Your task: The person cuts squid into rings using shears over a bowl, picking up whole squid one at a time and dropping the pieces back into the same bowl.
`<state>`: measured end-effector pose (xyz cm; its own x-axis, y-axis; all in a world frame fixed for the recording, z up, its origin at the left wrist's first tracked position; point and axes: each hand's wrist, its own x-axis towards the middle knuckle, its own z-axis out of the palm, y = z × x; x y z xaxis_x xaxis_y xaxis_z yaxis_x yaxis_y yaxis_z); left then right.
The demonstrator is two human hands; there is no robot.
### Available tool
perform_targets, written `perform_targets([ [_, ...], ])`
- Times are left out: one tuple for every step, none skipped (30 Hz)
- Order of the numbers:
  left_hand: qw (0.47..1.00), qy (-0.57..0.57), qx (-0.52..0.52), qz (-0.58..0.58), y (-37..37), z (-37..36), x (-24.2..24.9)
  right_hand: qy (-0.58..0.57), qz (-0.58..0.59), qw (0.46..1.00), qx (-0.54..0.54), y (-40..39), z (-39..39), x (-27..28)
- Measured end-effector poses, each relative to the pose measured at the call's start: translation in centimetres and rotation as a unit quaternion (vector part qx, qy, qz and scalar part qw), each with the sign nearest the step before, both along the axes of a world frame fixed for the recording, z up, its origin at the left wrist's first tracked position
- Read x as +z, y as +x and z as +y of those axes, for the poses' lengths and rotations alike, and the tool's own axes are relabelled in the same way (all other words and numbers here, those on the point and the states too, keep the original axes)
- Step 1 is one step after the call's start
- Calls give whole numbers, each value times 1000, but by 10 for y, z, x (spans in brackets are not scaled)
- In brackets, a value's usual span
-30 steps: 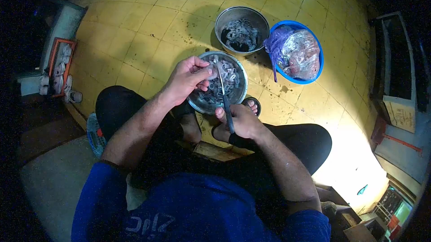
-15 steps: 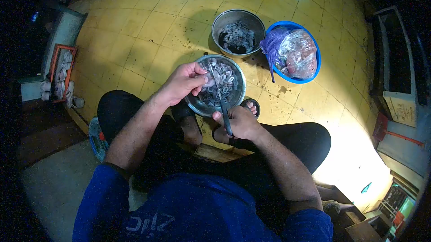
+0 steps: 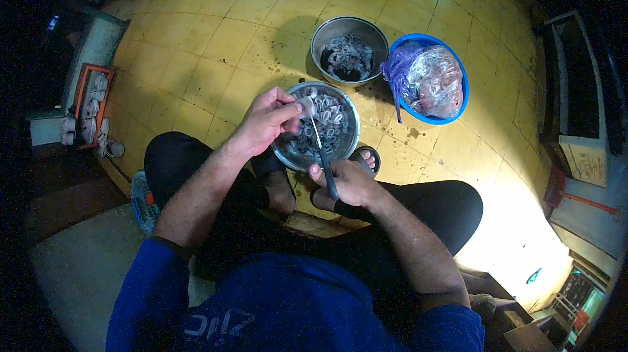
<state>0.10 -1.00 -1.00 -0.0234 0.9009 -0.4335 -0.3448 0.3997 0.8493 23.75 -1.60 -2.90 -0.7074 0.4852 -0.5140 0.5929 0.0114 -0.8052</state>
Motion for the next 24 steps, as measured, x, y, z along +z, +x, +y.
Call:
perform_targets([
  [1000, -2, -17, 6, 1, -1, 1, 1, -9, 1000, 5, -1, 0, 1],
  [1000, -2, -18, 6, 3, -1, 1, 2, -18, 1000, 10, -1, 0, 2],
  [999, -5, -25, 20, 4, 0, 0, 2, -18, 1000, 9, -2, 0, 2],
  [999, -8, -32, 33, 4, 0, 0, 7, -24, 1000, 7, -2, -1, 2],
  [999, -9, -32, 33, 4, 0, -1, 11, -30, 999, 5, -2, -1, 2],
  [999, -7, -28, 21, 3, 0, -2, 11, -30, 999, 5, -2, -3, -1],
  [1000, -6, -25, 10, 2, 1, -2, 33, -41, 999, 0, 0, -5, -7],
  [1000, -6, -25, 10, 1, 1, -3, 55, -53, 997, -5, 0, -7, -11],
  [1000, -7, -24, 7, 1, 1, -3, 55, -52, 997, -5, 0, -7, -10],
  [1000, -7, -23, 5, 0, 1, -2, 60, -56, 997, -4, 0, -8, -9],
  [1000, -7, -23, 5, 0, 1, -3, 65, -59, 996, -2, -1, -8, -8],
  [1000, -3, -27, 2, 0, 1, -3, 66, -59, 996, -2, -1, -7, -3],
  [1000, 1, -31, -1, 0, 1, -3, 44, -61, 997, -4, -2, -5, 3],
  [1000, 1, -31, -1, 0, 0, -3, 23, -63, 998, -5, -3, -4, 6],
  [997, -14, -78, 25, 1, 0, 3, 23, -63, 998, -5, -3, -3, 7],
  [990, -30, -125, 50, 2, -1, 7, 38, -64, 997, -6, -4, -3, 7],
  [992, -23, -117, 37, 5, -2, 1, 52, -64, 997, -7, -4, -3, 7],
  [992, -23, -117, 37, 4, -2, -2, 53, -64, 997, -7, -4, -4, 5],
  [994, -9, -104, 26, 2, -1, -6, 52, -70, 996, -8, -2, -5, 1],
  [996, 5, -91, 14, 1, 0, -9, 51, -76, 996, -8, -1, -6, -1],
  [996, 5, -90, 14, 2, 0, -8, 51, -76, 996, -8, -1, -5, -1],
  [996, -4, -87, 10, 3, 0, -6, 48, -61, 997, -13, -1, -4, -1],
  [996, -15, -83, 5, 3, 0, -5, 44, -46, 998, -18, -1, -4, 0],
  [996, -15, -83, 6, 3, -1, -5, 44, -46, 998, -18, -2, -3, 2],
])
